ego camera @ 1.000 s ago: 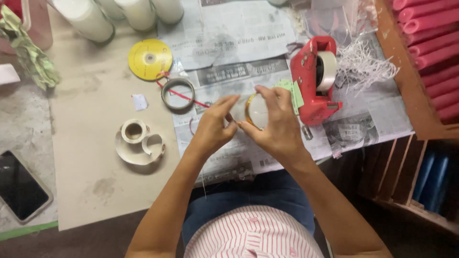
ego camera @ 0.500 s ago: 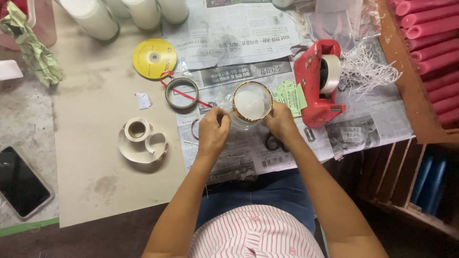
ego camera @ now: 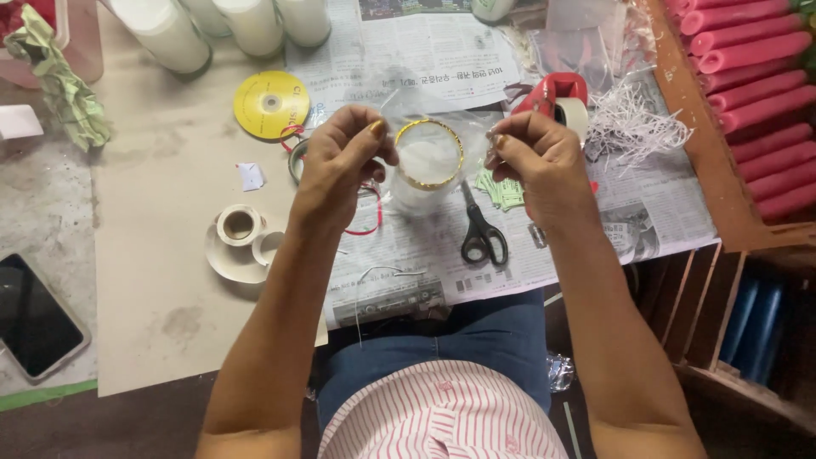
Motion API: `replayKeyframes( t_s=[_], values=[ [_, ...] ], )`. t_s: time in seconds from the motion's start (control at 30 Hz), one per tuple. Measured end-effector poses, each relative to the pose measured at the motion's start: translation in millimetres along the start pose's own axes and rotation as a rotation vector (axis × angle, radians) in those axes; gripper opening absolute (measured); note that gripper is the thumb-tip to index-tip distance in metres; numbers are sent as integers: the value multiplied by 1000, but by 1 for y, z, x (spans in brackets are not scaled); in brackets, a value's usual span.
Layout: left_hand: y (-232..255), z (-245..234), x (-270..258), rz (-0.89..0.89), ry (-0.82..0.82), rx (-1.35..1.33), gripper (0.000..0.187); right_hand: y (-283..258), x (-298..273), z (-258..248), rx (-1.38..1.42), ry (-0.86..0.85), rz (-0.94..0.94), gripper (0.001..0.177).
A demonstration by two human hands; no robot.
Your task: Applying decorative gold bands to glass candle jars and securing them with tape before placing them in sleeves.
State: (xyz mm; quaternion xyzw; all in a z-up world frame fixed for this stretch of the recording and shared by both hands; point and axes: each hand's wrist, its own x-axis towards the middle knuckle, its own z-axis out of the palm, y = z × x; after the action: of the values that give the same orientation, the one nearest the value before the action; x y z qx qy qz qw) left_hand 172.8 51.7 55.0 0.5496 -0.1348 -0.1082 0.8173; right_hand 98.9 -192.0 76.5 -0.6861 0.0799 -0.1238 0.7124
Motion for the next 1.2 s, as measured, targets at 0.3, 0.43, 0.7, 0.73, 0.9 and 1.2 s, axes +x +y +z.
replayKeyframes(
  t_s=[0.3,0.43,0.7,0.73,0.9,1.2],
  values=[
    [43,-8,-16,187,25,346,20,-47,-1,-7,-263,-107,-160,15],
    [109,14,-26,419,-136,911,53,-119,-9,-5,-717,-257,-364,20],
    [106,24,31,573,-678,1704,24,-102,36,32,-1717,-766,-210,27],
    [106,27,26,571,-680,1703,24,-93,50,20,-1716,-767,-208,27],
    [106,44,24,867,-592,1630,23,-47,108,-7,-1742,-291,-1171,27],
    [146,46,6,881,-455,1470,28,15,20,-19,-968,-178,-736,17]
  ],
)
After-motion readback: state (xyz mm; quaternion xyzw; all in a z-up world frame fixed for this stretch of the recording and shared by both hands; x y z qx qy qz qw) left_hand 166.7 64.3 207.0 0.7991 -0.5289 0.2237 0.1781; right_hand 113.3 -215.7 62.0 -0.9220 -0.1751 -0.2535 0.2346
